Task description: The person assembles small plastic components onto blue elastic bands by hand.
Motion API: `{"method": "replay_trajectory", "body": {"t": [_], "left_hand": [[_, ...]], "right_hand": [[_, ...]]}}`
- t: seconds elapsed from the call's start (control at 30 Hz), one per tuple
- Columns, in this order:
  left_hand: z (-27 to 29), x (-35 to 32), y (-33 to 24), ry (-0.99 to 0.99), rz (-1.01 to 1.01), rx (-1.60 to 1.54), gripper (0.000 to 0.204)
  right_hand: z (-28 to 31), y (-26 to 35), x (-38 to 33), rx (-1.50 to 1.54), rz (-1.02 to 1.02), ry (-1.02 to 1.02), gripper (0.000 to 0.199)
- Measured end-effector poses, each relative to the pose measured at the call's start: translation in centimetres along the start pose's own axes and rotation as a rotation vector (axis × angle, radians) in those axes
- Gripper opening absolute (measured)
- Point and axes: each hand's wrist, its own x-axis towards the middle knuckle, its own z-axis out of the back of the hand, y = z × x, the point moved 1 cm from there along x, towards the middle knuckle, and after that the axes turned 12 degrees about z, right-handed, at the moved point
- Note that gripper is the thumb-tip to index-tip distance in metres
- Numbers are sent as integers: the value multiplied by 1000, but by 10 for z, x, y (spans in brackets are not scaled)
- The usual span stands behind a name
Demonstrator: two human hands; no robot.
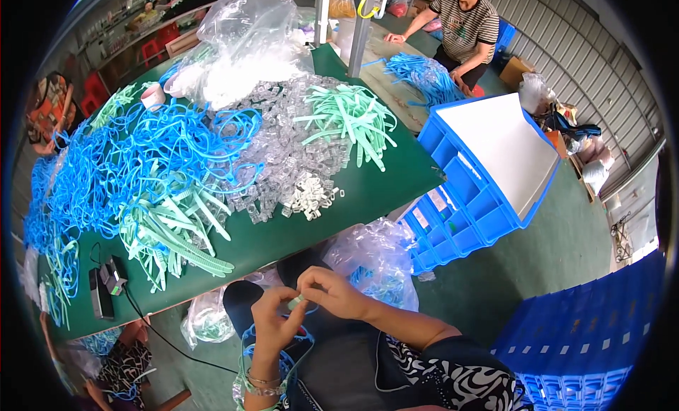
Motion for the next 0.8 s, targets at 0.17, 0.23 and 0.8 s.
{"method": "replay_trajectory", "body": {"t": [0.17,0.23,0.8], "left_hand": [[5,-1,4,67,35,-206,14],[7,-4,6,131,116,-401,15],[18,1,-2,272,511,-569,17]], "right_hand": [[-8,-1,-5,280,-81,-73,11],[-12,1,-7,380,-132,-102,13],[-1,16,17,-258,69,35,20]]}}
